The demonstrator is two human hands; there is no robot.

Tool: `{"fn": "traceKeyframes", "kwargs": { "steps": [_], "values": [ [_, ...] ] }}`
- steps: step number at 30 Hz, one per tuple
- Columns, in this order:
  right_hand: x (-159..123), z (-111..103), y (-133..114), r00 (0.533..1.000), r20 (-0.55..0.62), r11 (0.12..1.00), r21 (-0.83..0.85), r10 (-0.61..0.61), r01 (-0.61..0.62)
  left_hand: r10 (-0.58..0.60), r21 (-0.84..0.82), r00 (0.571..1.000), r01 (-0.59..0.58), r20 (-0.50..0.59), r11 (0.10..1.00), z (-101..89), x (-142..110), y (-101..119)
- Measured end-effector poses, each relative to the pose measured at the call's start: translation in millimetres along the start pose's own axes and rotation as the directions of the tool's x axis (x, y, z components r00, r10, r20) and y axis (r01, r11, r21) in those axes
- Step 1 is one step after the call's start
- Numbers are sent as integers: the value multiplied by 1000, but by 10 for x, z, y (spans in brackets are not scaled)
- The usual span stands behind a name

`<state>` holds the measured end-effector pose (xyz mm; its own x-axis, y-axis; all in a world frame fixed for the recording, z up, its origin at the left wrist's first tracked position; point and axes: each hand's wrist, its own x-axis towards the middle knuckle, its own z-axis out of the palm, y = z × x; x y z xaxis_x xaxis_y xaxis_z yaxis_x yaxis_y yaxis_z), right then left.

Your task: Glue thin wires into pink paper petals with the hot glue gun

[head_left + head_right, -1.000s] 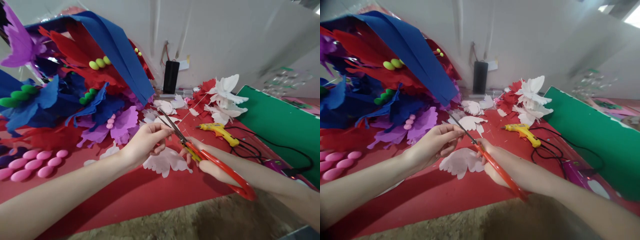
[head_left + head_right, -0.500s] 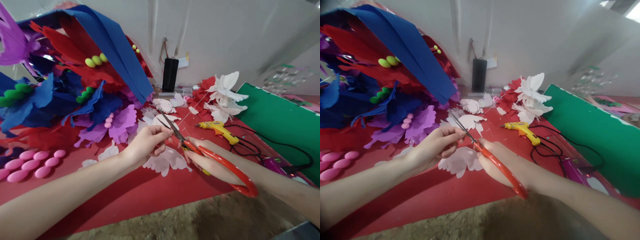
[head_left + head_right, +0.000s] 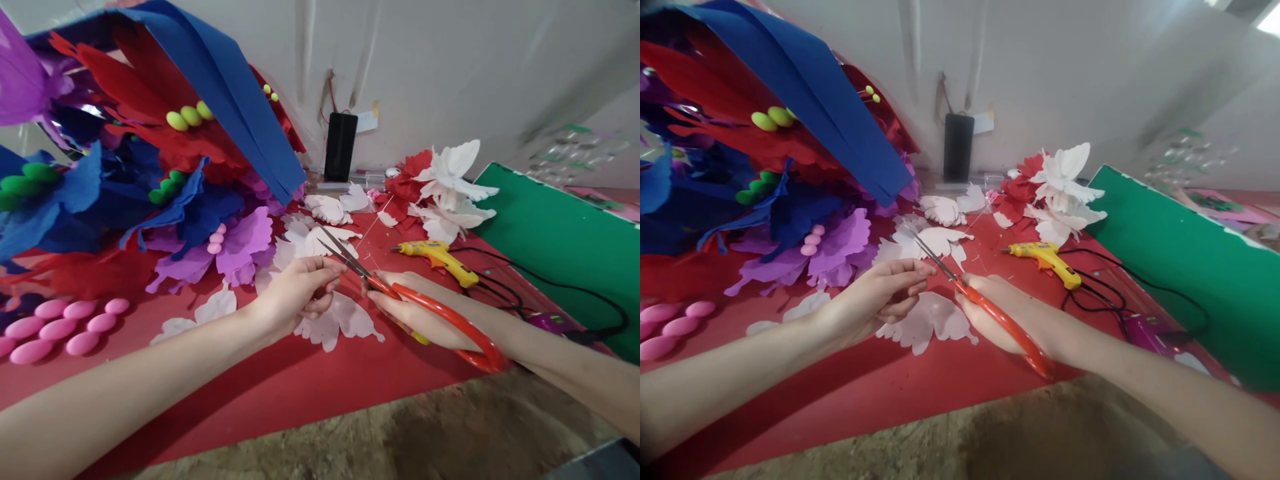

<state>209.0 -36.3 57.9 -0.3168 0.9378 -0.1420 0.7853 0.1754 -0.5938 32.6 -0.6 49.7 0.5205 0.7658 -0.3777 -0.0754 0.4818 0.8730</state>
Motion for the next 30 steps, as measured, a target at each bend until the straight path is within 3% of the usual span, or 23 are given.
{"fn": "traceKeyframes", "kwargs": {
  "steps": [8, 12, 16, 20, 30],
  "values": [
    [47, 9, 106, 992, -104, 991, 116, 73, -61, -5, 13, 1000, 4, 14, 1000, 18, -13, -13],
    [191, -193, 248, 989, -114, 994, 74, 93, -85, 3, 28, 1000, -3, 10, 1000, 23, -22, 0],
    [493, -487, 496, 951, -302, 997, 2, 69, -72, 7, 57, 1000, -7, 12, 998, 9, -4, -19],
    [791, -659, 746, 934, -352, 998, -12, 56, -64, 20, 90, 1000, -20, -3, 996, 2, 17, -52],
    [1124, -629, 989, 930, -367, 999, -26, 8, -19, 37, 182, 999, -43, 35, 982, -43, 71, -91]
  ]
}}
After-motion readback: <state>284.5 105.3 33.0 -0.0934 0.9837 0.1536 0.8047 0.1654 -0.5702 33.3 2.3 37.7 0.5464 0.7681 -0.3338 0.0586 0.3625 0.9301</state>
